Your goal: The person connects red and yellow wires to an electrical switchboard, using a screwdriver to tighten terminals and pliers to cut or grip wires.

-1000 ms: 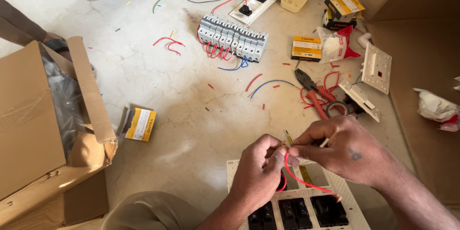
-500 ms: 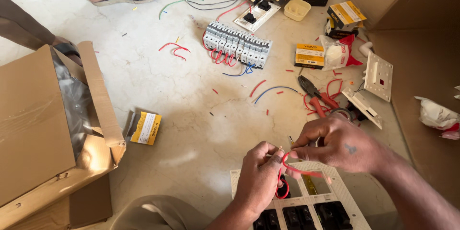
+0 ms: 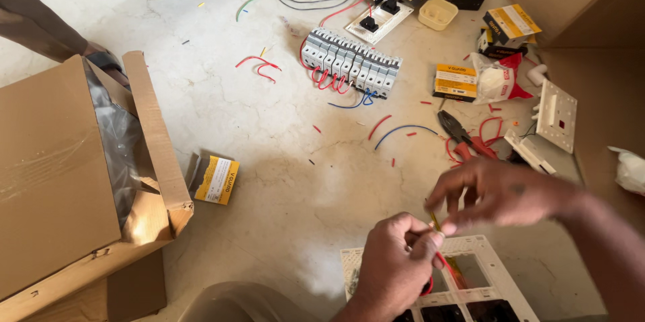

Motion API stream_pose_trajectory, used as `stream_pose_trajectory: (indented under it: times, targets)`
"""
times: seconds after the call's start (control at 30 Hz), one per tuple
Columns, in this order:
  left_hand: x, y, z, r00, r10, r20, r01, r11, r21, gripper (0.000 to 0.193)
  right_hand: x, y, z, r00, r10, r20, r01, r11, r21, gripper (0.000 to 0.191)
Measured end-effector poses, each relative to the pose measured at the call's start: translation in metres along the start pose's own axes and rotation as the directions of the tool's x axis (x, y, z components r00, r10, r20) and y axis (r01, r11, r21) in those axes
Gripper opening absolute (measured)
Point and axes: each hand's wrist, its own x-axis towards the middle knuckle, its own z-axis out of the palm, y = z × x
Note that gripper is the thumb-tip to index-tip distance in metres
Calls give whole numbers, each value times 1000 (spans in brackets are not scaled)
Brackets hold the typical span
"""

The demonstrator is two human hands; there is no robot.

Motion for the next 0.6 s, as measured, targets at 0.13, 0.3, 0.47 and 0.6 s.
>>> stream_pose_trajectory:
  times: [0.13, 0.3, 0.47, 0.6]
  targets:
    - [2, 0, -5, 990, 141, -14, -137, 978, 156, 19, 48, 19, -30, 973, 32, -230, -37, 999, -19, 49]
    - [13, -3, -7, 995, -96, 34, 92, 988, 125, 21, 143, 42, -48, 803, -96, -588, 28, 992, -124, 57]
    - [23, -15, -7, 989, -148, -18, 149, 968, 204, 21, 212, 50, -79, 611, -127, -781, -91, 969, -228, 86]
    - [33, -33, -8, 988, -155, -24, 157, 967, 199, 22, 239, 45, -99, 634, -172, -754, -86, 953, -289, 105]
